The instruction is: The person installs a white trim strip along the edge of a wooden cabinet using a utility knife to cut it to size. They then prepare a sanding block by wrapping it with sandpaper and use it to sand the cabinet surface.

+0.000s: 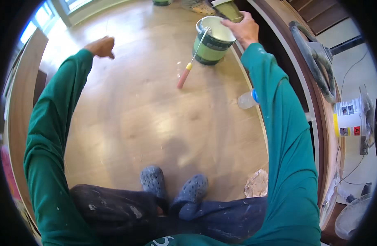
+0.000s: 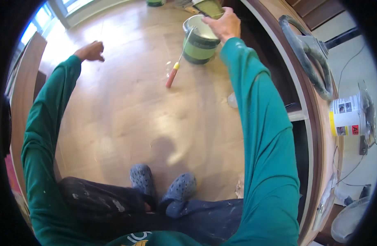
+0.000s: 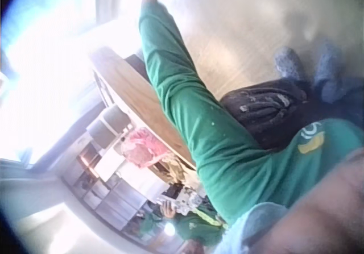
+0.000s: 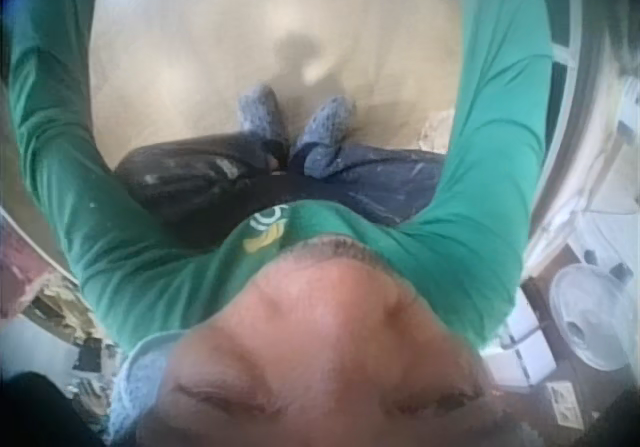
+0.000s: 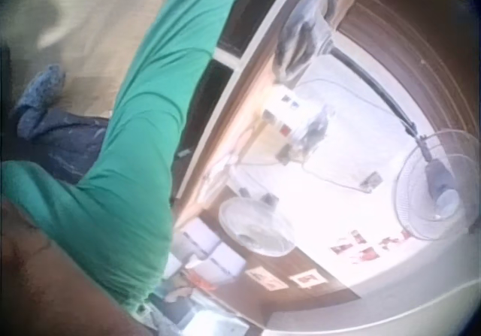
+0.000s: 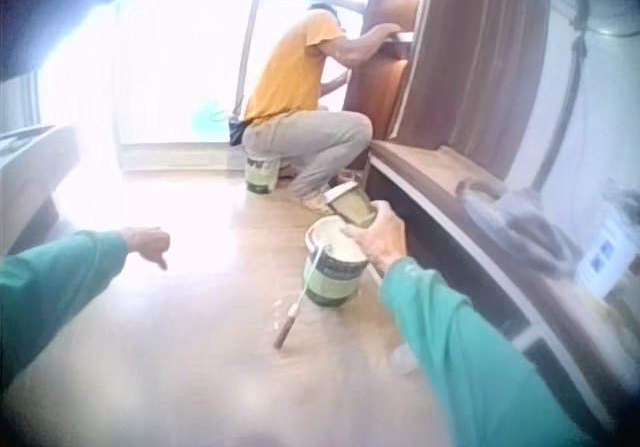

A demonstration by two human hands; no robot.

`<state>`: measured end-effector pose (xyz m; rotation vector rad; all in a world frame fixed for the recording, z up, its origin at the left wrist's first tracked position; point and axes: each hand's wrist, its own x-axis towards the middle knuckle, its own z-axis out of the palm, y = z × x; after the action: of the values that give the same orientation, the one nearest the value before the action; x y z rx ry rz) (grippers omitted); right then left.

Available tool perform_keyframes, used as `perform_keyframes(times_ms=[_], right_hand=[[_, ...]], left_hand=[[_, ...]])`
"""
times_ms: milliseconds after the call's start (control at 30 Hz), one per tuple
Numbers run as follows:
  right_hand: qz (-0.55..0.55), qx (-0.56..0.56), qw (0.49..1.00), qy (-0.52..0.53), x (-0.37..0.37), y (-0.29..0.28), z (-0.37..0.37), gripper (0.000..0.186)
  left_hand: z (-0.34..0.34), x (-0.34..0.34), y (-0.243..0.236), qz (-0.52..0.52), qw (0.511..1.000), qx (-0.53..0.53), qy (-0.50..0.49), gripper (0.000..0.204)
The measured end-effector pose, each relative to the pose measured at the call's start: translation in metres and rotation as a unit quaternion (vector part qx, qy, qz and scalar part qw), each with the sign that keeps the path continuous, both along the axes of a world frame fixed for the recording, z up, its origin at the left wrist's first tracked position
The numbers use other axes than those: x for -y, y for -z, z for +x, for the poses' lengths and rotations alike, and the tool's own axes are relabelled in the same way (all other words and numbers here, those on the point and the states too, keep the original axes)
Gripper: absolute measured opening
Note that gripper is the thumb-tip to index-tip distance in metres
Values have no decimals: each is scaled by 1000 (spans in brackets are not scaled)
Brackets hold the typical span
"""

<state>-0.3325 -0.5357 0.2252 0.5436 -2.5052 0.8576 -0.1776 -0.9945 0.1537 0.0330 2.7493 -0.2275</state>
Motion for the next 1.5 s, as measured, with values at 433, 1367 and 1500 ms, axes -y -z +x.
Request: perform_keyframes(times_ms=[433,1367,1500], right_hand=[[-190,24,981,13,-107,-193,13,68],[-134,91,943,290,-130,-110,-359,67],[-118,48,950,287,-134,-77,-389,70]], left_hand=[[180,-241,-121,279,937,-167,130,72],[-339,-222,-86,668,697,-218,-141,25],[-448,-238,-68,569,795,-202,-54,29]])
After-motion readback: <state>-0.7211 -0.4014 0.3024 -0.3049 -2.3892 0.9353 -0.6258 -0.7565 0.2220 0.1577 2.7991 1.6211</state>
